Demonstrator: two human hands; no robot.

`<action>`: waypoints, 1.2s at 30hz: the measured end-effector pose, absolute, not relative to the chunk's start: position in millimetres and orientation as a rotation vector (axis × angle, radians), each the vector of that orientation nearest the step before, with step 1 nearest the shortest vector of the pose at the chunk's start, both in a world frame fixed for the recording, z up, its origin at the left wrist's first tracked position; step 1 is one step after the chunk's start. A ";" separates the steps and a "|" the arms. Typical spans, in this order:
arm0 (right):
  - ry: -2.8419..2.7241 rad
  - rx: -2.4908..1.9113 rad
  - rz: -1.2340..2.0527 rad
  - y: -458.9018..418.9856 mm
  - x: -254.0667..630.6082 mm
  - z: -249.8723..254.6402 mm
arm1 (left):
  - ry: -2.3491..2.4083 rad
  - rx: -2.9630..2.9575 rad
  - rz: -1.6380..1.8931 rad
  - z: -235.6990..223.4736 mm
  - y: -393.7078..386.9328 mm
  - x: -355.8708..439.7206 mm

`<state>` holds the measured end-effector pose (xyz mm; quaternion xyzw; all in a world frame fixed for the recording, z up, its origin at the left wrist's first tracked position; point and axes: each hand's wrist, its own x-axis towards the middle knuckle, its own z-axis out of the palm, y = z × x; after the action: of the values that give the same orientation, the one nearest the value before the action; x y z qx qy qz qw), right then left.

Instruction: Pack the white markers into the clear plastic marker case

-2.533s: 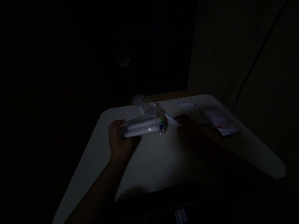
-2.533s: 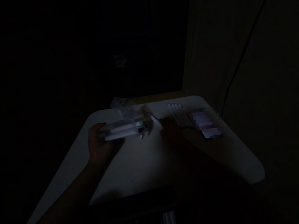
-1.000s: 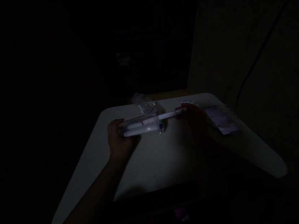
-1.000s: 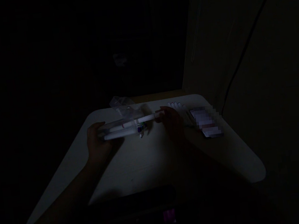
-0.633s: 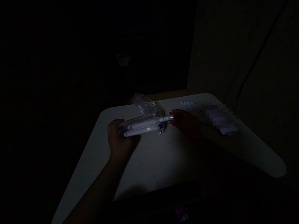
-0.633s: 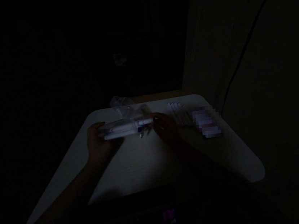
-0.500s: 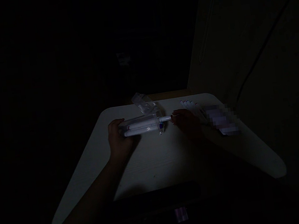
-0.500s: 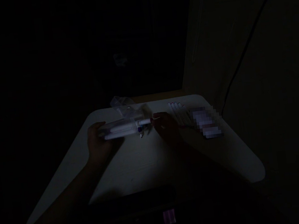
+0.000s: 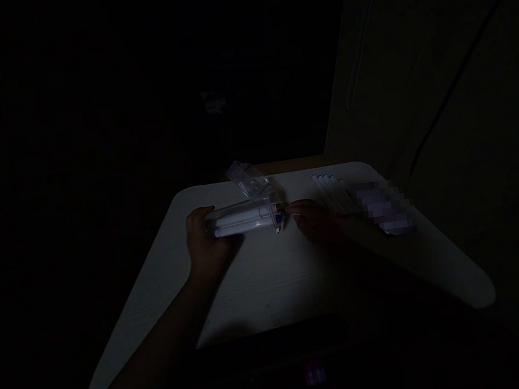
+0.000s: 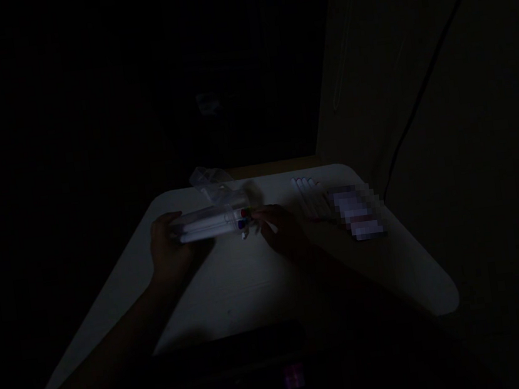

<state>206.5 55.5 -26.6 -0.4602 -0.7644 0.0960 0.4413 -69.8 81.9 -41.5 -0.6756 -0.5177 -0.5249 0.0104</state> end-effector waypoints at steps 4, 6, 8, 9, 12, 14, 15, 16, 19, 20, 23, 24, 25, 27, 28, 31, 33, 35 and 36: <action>-1.959 -1.580 0.060 62.6 224.4 -15.4 | -1.615 -2.111 -1.616 -40.1 82.2 -69.3; -2.038 -1.794 0.021 65.1 230.8 -11.8 | -1.613 -2.106 -1.617 -40.5 82.5 -69.4; -2.093 -1.894 0.028 66.2 233.6 -12.1 | -1.615 -2.102 -1.627 -41.3 82.4 -69.6; -2.112 -1.903 0.039 66.2 233.8 -13.6 | -1.621 -2.102 -1.633 -41.8 82.2 -69.7; -2.149 -1.895 0.058 65.0 232.0 -19.9 | -1.638 -2.113 -1.636 -42.8 81.3 -70.3; -2.147 -1.873 0.070 64.2 230.8 -23.2 | -1.634 -2.126 -1.626 -43.0 81.1 -70.8; -2.135 -1.861 0.081 64.3 230.5 -24.2 | -1.625 -2.129 -1.625 -42.9 81.1 -71.0; -2.115 -1.855 0.098 64.6 230.4 -24.7 | -1.616 -2.129 -1.629 -42.7 81.3 -71.2; -2.051 -1.870 0.159 66.6 231.2 -23.6 | -1.594 -2.118 -1.641 -41.1 81.1 -71.4; -2.030 -1.878 0.179 67.2 231.6 -22.4 | -1.597 -2.114 -1.639 -40.4 80.8 -71.3; -1.998 -1.887 0.227 67.1 232.2 -16.9 | -1.625 -2.116 -1.629 -38.5 79.9 -70.8; -1.988 -1.886 0.242 66.5 232.0 -14.7 | -1.632 -2.115 -1.636 -38.2 79.9 -70.7; -1.976 -1.885 0.257 65.9 231.7 -12.7 | -1.631 -2.111 -1.646 -38.3 80.1 -70.7; -1.946 -1.882 0.281 65.1 230.8 -9.3 | -1.619 -2.105 -1.662 -39.0 81.0 -70.9; -1.929 -1.879 0.293 65.0 230.4 -8.1 | -1.612 -2.102 -1.662 -39.7 81.6 -71.1; -1.859 -1.839 0.360 65.8 230.6 -5.6 | -1.608 -2.106 -1.636 -41.5 82.6 -71.5; -1.768 -1.797 0.392 66.3 231.7 -3.7 | -1.632 -2.104 -1.615 -42.0 82.0 -71.5; -1.653 -1.748 0.386 65.9 233.0 -1.1 | -1.646 -2.101 -1.588 -41.7 80.7 -71.4; -1.608 -1.723 0.377 65.4 233.5 0.3 | -1.642 -2.101 -1.576 -41.3 80.2 -71.5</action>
<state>233.5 65.4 0.3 -0.6711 -0.6263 0.1467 0.3687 -71.5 80.2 -41.3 -0.6783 -0.5299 -0.5086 0.0222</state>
